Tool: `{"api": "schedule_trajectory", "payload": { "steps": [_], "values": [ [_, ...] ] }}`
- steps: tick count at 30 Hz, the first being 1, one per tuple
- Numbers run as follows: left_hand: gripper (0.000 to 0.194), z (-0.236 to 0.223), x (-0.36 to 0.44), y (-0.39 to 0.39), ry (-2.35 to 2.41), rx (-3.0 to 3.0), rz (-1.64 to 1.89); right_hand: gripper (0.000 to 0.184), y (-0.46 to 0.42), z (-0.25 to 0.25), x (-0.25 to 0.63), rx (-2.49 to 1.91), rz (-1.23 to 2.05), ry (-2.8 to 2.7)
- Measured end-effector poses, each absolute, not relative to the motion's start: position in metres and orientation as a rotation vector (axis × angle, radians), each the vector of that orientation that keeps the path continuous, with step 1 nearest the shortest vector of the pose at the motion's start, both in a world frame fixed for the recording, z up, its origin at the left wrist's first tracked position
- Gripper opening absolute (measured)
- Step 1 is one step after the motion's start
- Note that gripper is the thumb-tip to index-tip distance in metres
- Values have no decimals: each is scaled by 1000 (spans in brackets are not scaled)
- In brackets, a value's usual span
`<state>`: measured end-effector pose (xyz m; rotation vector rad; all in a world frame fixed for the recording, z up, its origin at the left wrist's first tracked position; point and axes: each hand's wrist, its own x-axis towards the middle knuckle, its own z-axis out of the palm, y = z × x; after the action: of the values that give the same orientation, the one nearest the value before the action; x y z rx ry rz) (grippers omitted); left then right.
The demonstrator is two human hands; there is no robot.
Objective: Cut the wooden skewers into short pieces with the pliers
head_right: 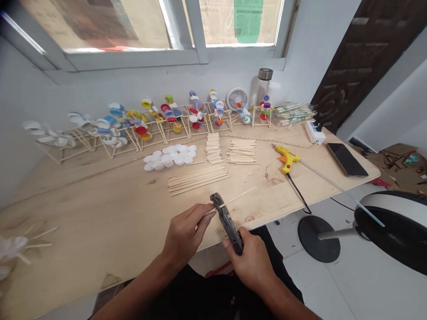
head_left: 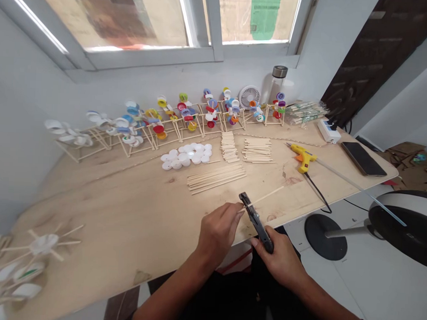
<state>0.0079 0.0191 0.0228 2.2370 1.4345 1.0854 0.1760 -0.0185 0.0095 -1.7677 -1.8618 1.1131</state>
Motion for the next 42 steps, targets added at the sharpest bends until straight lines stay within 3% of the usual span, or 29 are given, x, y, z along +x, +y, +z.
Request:
{"api": "schedule_trajectory", "payload": {
  "steps": [5, 26, 35, 42],
  "values": [
    [17, 14, 10, 17, 1474, 2328, 1104, 18, -18, 12, 176, -1734, 1175, -1825],
    [26, 48, 1, 26, 1191, 1580, 858, 19, -19, 23, 183, -1737, 1084, -1968],
    [14, 34, 5, 23, 1344, 2040, 995, 25, -17, 13, 180, -1812, 991, -1962],
    [17, 18, 10, 19, 1503, 2500, 1088, 22, -15, 14, 178, -1783, 1050, -1934]
  ]
}}
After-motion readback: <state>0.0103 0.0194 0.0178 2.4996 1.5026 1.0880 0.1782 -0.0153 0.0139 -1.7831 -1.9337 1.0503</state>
